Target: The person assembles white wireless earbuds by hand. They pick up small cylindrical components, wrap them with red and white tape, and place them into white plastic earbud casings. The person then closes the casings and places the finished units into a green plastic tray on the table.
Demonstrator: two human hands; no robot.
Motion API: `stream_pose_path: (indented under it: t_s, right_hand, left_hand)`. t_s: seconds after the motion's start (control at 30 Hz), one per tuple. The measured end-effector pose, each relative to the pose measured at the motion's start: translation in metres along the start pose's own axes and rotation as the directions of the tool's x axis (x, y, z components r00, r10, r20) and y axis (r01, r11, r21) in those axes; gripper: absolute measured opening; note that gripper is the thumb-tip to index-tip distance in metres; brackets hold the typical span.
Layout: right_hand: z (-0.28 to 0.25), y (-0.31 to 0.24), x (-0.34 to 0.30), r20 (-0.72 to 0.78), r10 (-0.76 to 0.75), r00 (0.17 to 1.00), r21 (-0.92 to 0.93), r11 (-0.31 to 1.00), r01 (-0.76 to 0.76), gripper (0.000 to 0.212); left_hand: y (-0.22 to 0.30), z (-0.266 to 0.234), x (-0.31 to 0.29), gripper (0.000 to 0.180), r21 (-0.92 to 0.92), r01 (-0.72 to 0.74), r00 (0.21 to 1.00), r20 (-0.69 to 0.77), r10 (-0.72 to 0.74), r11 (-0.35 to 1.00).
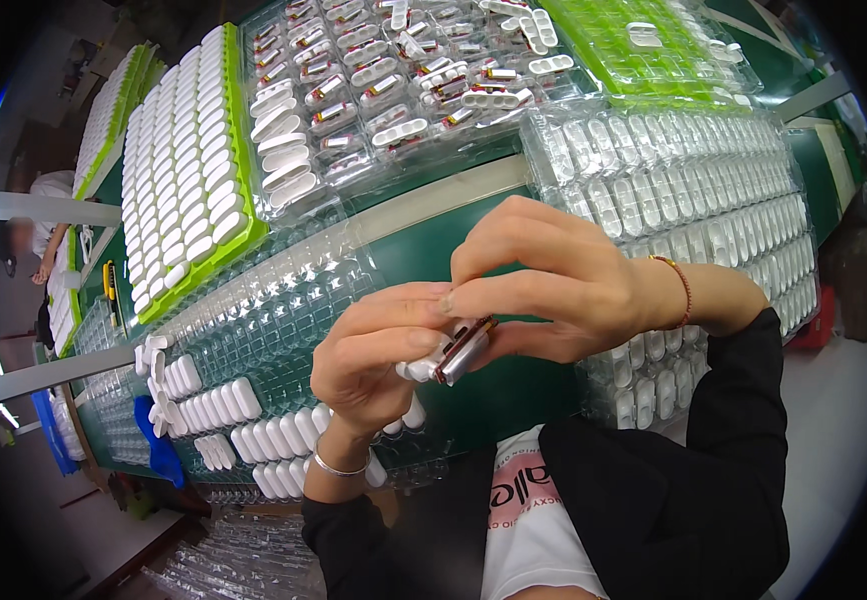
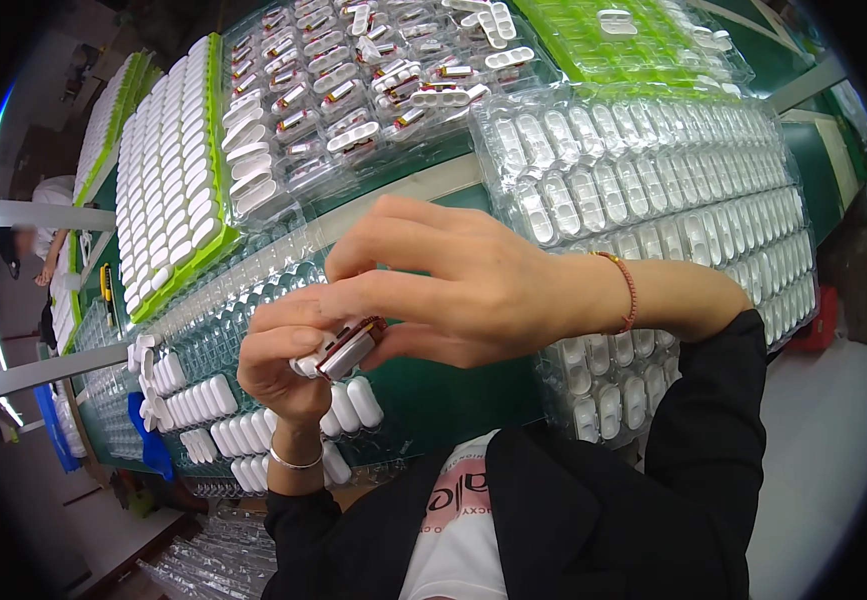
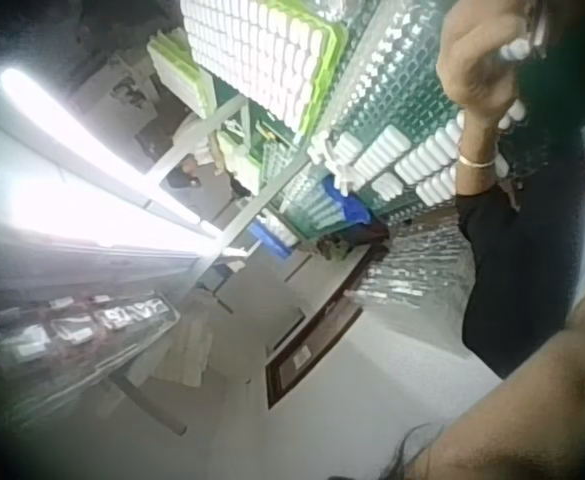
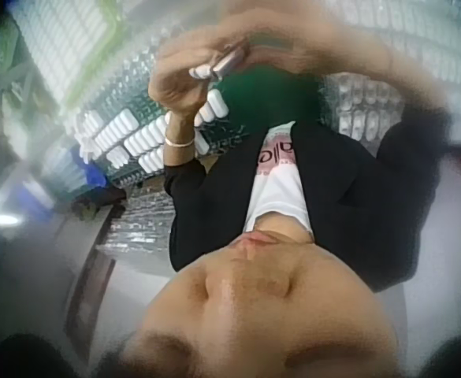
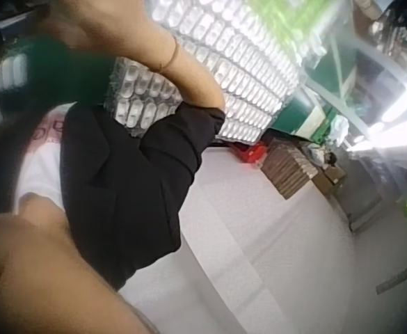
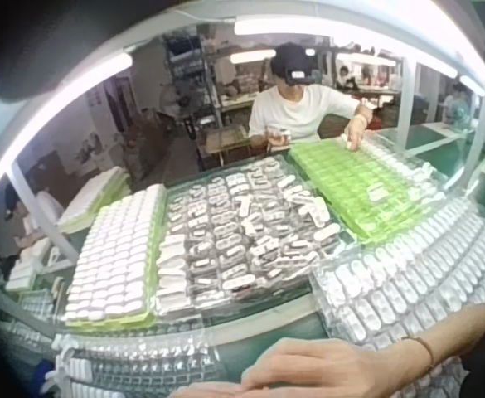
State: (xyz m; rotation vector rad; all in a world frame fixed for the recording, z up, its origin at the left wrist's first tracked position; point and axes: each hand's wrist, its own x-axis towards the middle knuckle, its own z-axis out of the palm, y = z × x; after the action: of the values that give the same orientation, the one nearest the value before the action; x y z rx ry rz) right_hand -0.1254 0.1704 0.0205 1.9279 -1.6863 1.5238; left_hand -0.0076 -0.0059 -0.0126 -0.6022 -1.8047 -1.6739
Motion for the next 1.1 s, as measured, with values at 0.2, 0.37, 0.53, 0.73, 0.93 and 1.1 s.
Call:
stream_pose_path:
  t_s: [0.2, 0.37, 0.53, 0.73, 0.93, 1.1]
  right_hand:
    - [0.000, 0.001, -0.004, -0.029, -0.028, 0.999, 0.037, 0.999, 0.029, 0.039]
    - [0.003, 0.001, -0.007, -0.032, 0.000, 0.999, 0.068, 0.998, 0.002, 0.034]
    - [-0.002, 0.001, -0.006, 0.029, 0.132, 0.991, 0.103, 0.986, -0.134, 0.031]
    - [0.000, 0.006, -0.004, 0.017, 0.276, 0.961, 0.166, 0.947, -0.275, 0.038]
    - [-0.003, 0.002, -0.004, -0.007, 0.294, 0.956, 0.129, 0.948, -0.291, 0.038]
    - [-0.005, 0.007, -0.006, 0.162, 0.257, 0.953, 0.241, 0.926, -0.291, 0.028]
  left_hand:
    - [0.000, -0.002, -0.005, 0.021, 0.002, 0.041, 0.999, 0.015, -0.041, 0.999]
    - [-0.002, 0.003, -0.007, 0.023, -0.070, 0.083, 0.995, -0.045, -0.086, 0.994]
    - [-0.002, 0.003, -0.005, 0.026, -0.060, 0.129, 0.990, -0.055, -0.133, 0.990]
    - [-0.001, 0.004, -0.006, 0.035, -0.123, 0.374, 0.910, -0.145, -0.390, 0.919]
    - [-0.003, 0.006, 0.000, 0.037, -0.067, 0.376, 0.917, -0.118, -0.381, 0.924]
    - [-0.006, -0.003, -0.011, 0.035, -0.162, 0.422, 0.904, -0.001, -0.428, 0.892]
